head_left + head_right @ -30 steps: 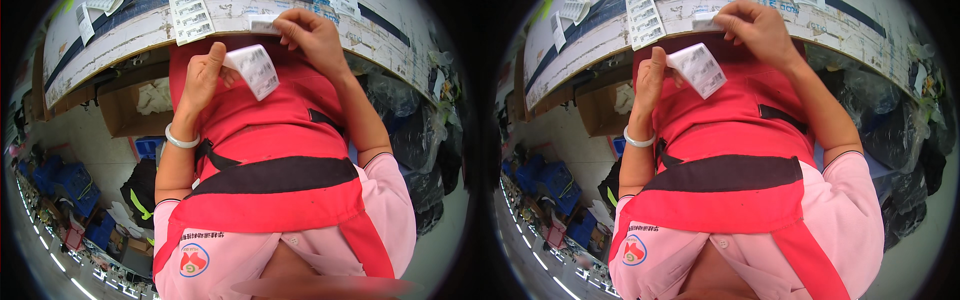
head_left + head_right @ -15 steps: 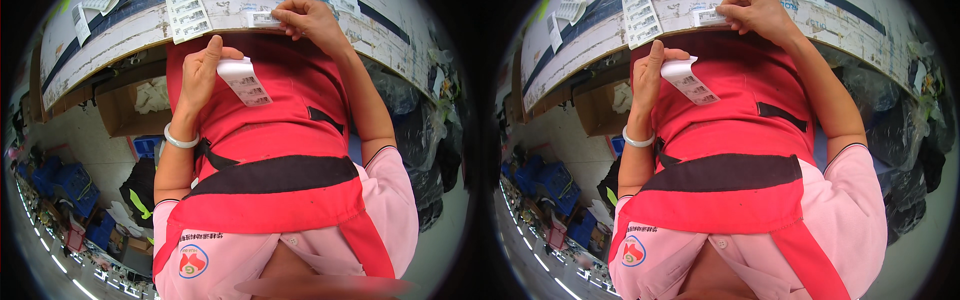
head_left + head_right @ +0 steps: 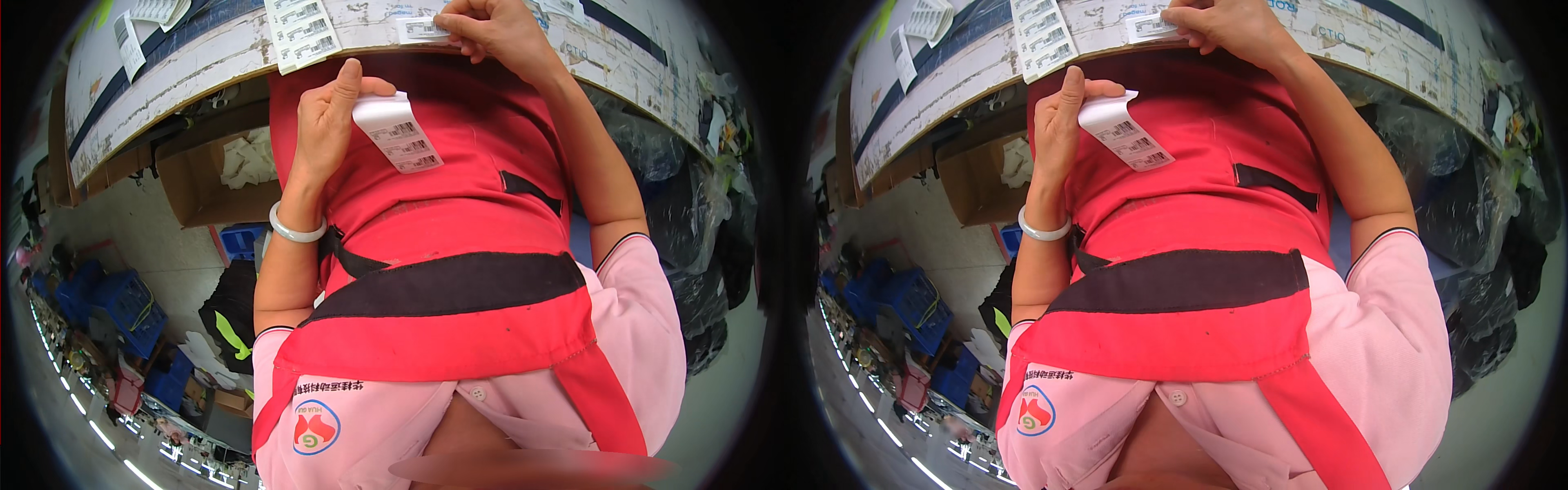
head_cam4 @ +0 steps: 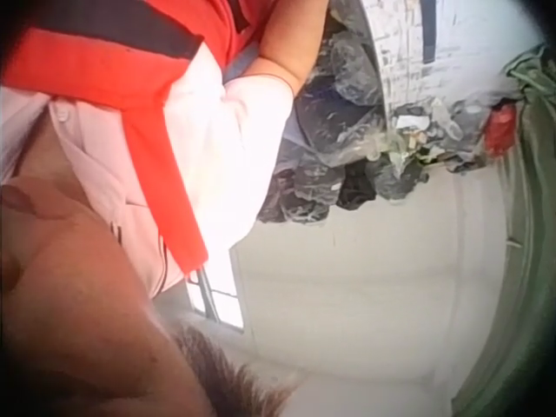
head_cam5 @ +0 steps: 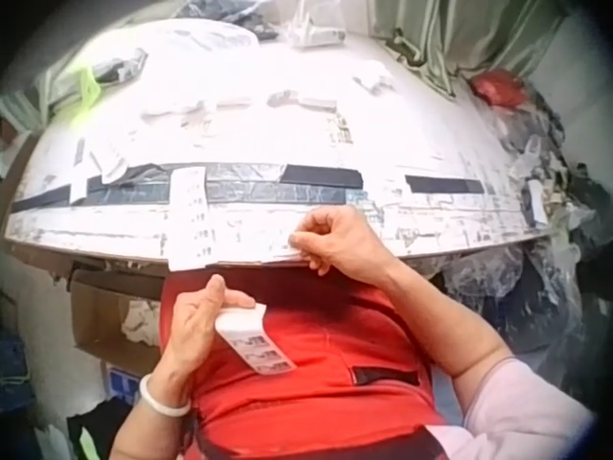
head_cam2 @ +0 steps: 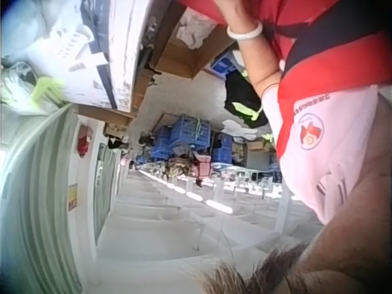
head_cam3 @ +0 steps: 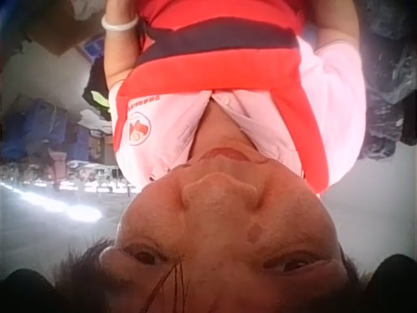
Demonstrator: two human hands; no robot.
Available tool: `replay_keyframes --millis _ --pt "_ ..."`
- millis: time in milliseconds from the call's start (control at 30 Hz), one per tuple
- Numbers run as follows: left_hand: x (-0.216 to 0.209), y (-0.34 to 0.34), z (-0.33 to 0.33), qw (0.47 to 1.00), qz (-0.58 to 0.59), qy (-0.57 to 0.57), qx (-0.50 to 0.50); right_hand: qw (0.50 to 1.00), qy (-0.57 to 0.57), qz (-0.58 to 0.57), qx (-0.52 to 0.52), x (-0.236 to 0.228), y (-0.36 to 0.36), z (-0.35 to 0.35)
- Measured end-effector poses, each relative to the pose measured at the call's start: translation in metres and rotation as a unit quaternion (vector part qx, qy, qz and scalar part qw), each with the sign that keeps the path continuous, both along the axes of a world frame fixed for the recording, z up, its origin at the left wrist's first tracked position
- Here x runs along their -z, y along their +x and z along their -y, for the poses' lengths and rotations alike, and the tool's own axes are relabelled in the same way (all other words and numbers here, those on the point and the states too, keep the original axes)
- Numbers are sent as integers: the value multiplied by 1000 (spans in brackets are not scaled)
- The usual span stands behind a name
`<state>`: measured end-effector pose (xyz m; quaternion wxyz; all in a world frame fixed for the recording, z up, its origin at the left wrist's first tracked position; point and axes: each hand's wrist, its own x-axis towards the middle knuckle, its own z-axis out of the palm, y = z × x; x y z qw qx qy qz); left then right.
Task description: The recorder is picking up and folding small labels or barcodes at a workstation.
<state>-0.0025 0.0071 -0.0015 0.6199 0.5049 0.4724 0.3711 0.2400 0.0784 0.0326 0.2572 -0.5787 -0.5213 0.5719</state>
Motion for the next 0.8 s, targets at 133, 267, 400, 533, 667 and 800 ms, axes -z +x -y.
replay_keyframes --millis 133,267,400,533,667,800 --pt "0 1 0 1000 0 -3 -2 1000 0 -1 -3 0 0 -1" --pt "1 1 0 1000 -10 2 -1 999 18 28 -9 -2 -5 1" --pt "-1 3 -2 1000 -8 1 3 999 33 34 -10 -3 -4 1" --pt "-1 5 0 1000 7 -13 -10 1000 31 2 1 -7 12 3" --pt "-4 1 6 997 26 -57 -53 990 112 -29 86 1 56 -4" --pt "-7 -2 5 972 207 -110 -15 949 210 140 187 14 131 -26"
